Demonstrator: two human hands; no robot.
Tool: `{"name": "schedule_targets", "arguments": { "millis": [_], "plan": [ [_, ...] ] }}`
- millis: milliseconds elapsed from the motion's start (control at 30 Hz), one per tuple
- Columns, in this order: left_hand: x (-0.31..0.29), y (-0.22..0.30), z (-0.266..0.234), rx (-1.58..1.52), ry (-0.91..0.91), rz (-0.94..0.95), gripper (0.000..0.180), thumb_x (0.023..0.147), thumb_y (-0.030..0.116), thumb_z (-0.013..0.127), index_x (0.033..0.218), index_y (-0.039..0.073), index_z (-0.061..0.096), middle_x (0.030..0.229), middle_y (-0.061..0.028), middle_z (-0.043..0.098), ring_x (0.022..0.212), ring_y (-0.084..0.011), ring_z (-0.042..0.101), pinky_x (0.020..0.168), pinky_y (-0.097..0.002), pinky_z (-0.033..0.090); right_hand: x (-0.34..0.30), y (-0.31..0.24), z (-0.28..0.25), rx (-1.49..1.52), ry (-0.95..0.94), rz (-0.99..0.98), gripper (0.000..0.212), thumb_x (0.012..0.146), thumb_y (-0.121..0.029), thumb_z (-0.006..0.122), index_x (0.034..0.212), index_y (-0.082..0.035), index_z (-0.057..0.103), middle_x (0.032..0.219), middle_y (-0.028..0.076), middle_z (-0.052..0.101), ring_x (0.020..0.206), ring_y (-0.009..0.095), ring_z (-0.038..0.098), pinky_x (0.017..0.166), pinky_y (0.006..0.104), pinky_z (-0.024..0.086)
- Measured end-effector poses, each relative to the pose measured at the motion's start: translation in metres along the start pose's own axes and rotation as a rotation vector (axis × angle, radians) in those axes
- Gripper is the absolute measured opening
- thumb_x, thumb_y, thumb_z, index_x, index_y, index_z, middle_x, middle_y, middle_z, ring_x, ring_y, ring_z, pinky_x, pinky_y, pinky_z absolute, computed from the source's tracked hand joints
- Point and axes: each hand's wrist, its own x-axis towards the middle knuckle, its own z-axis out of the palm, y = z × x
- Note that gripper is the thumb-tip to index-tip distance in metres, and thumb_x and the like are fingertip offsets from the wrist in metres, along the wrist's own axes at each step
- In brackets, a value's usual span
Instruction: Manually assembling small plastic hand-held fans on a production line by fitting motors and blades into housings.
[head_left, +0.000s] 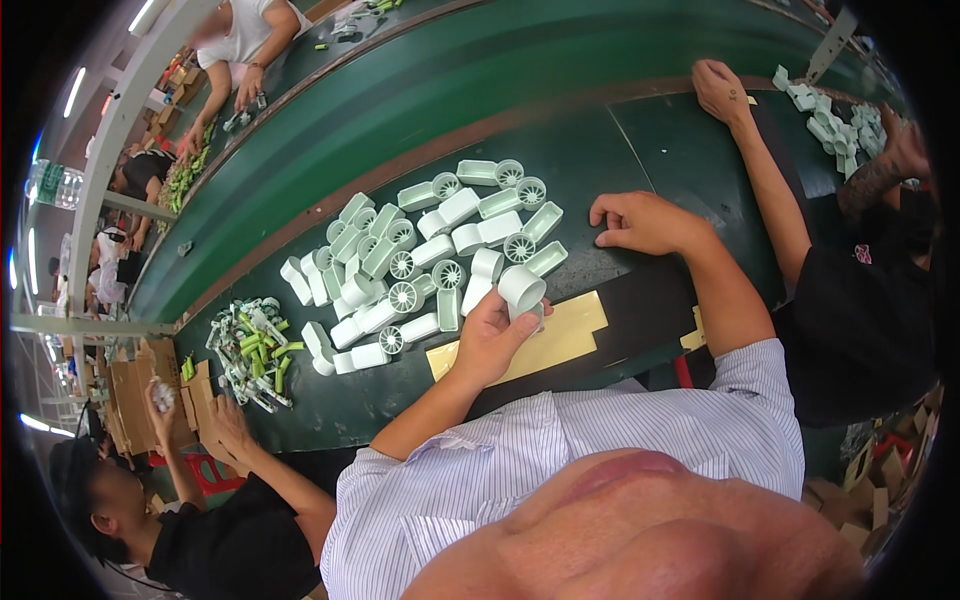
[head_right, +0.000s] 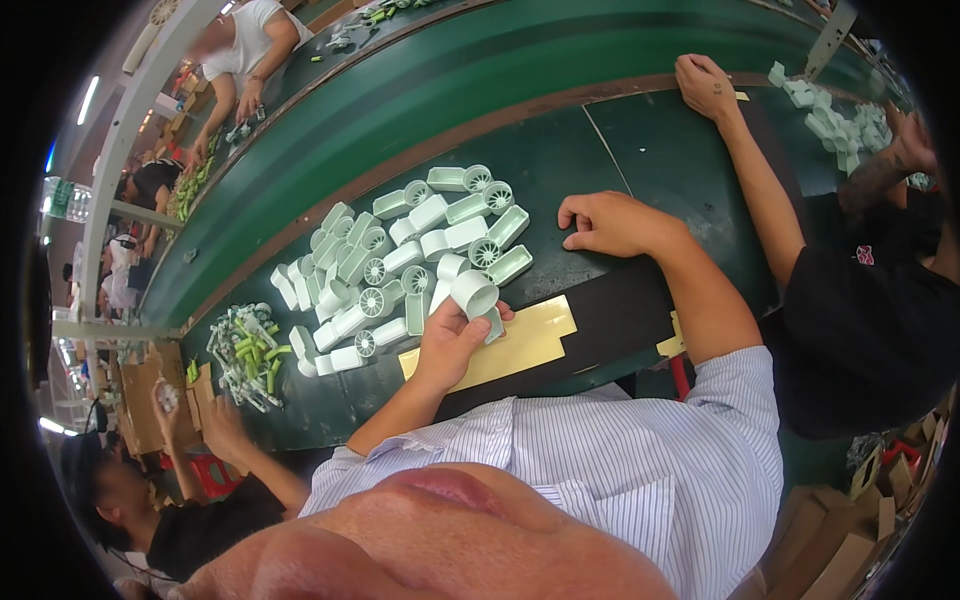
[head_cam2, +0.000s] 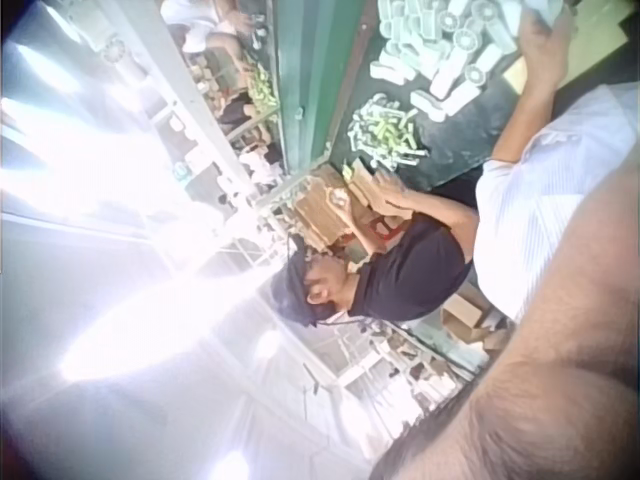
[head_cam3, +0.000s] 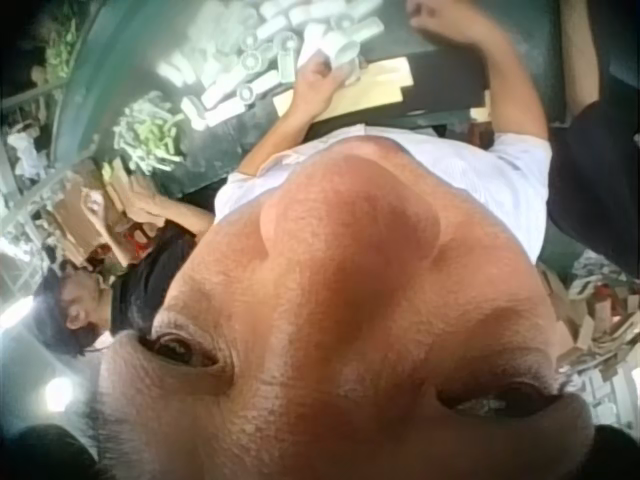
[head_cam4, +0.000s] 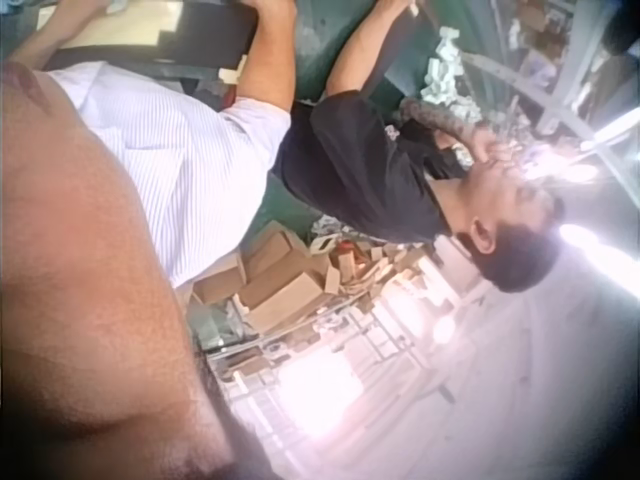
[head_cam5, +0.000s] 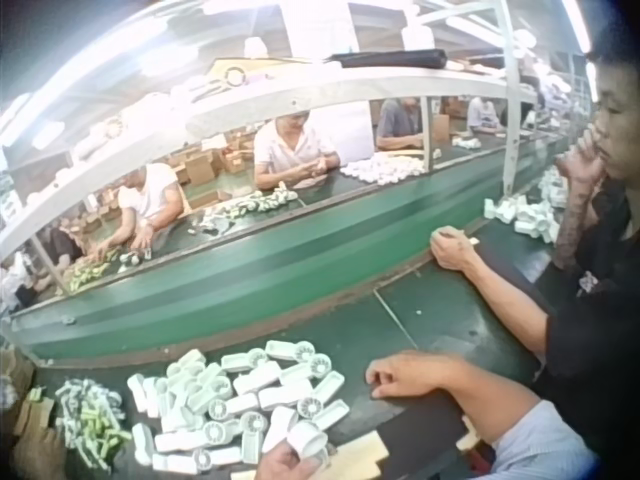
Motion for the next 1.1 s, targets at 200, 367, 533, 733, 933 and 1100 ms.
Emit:
{"name": "schedule_targets", "arguments": {
  "millis": [200,367,533,733,933,1100],
  "plan": [
    [0.000,0.000,0.001,0.007,-0.006,0.003,0.041,0.092,0.021,0.063,0.125,0.001,0.049,0.112,-0.0122,0.061,0.108,-0.0238,0.060,0.090,-0.0364,0.049,0.000,0.000,0.000,0.012,-0.002,0.009,0.029,0.083,-0.023,0.070,0.103,-0.005,0.059,0.076,0.007,0.062,0.069,0.020,0.059,0.062,0.0332,0.046],
    [0.001,0.003,0.001,0.022,0.006,0.005,0.042,0.092,0.022,0.062,0.125,0.000,0.048,0.112,-0.0124,0.061,0.107,-0.0238,0.061,0.089,-0.0361,0.050,0.001,-0.001,0.002,0.025,0.000,0.016,0.029,0.083,-0.023,0.071,0.103,-0.006,0.059,0.075,0.005,0.061,0.069,0.018,0.057,0.062,0.0323,0.045],
    [0.001,0.007,0.004,-0.049,0.004,-0.008,0.033,0.093,0.013,0.061,0.121,0.001,0.050,0.109,-0.0091,0.062,0.104,-0.0175,0.059,0.087,-0.0321,0.049,0.000,-0.001,0.002,0.021,0.012,0.037,0.028,0.082,-0.022,0.071,0.102,-0.006,0.060,0.075,0.004,0.059,0.069,0.016,0.056,0.063,0.0311,0.045],
    [0.000,0.004,0.000,0.011,0.018,0.009,0.044,0.093,0.027,0.059,0.126,-0.001,0.047,0.110,-0.0129,0.060,0.105,-0.0240,0.062,0.085,-0.0357,0.051,0.000,-0.006,0.001,0.021,0.017,0.045,0.028,0.081,-0.021,0.072,0.102,-0.006,0.060,0.075,0.004,0.060,0.069,0.016,0.056,0.063,0.0309,0.045],
    [0.002,0.003,-0.003,-0.131,0.002,-0.032,0.055,0.096,0.044,0.051,0.128,-0.001,0.045,0.111,-0.0141,0.060,0.102,-0.0257,0.063,0.080,-0.0350,0.052,0.000,-0.009,0.000,0.010,-0.003,0.056,0.028,0.083,-0.022,0.070,0.103,-0.005,0.060,0.076,0.006,0.062,0.070,0.020,0.059,0.064,0.0329,0.046],
    [0.003,0.005,-0.002,-0.228,-0.015,-0.033,0.056,0.099,0.046,0.043,0.130,0.000,0.043,0.111,-0.0151,0.061,0.101,-0.0267,0.063,0.079,-0.0348,0.052,-0.001,-0.010,-0.001,-0.004,0.006,0.064,0.028,0.083,-0.023,0.070,0.102,-0.005,0.060,0.077,0.006,0.062,0.071,0.020,0.059,0.064,0.0329,0.046]
  ]
}}
